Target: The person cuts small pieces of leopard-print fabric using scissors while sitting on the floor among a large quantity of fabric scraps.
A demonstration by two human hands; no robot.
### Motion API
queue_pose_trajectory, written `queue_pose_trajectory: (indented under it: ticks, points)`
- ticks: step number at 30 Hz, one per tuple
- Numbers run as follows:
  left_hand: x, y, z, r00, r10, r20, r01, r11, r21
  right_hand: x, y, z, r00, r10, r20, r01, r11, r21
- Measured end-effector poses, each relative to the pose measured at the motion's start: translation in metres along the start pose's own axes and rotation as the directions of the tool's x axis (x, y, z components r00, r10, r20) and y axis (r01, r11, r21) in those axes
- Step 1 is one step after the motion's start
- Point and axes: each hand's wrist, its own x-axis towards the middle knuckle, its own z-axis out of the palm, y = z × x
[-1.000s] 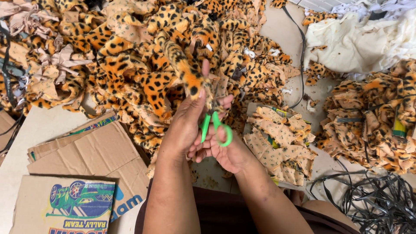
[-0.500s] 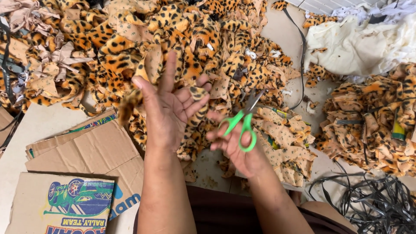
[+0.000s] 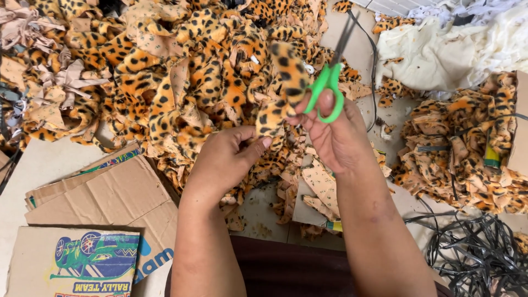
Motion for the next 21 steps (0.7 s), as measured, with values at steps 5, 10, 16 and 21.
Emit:
queue_pose_trajectory:
  ticks: [5, 10, 16, 21]
  points:
    - [0.009, -0.003, 0.013, 0.992, 0.015, -0.124, -0.020, 0.999, -0.038, -0.008, -0.015, 0.041, 0.994, -0.010, 0.106, 0.043, 0.949, -0.313]
    - [0.021, -0.012, 0.020, 0.929, -0.188, -0.320, -0.066, 0.765, -0.641, -0.040, 0.008, 0.035, 0.961, 0.187, 0.204, -0.116, 0.941, -0.318]
    - [0.026, -0.012, 0.027, 0.915, -0.317, -0.249, -0.143, 0.323, -0.936, -0.065, 0.056, 0.023, 0.787, 0.389, 0.479, -0.331, 0.921, -0.205]
    - [0.023, 0.000, 0.030, 0.886, -0.305, -0.348, -0.089, 0.625, -0.775, -0.057, 0.086, 0.012, 0.765, 0.441, 0.469, -0.454, 0.886, -0.091]
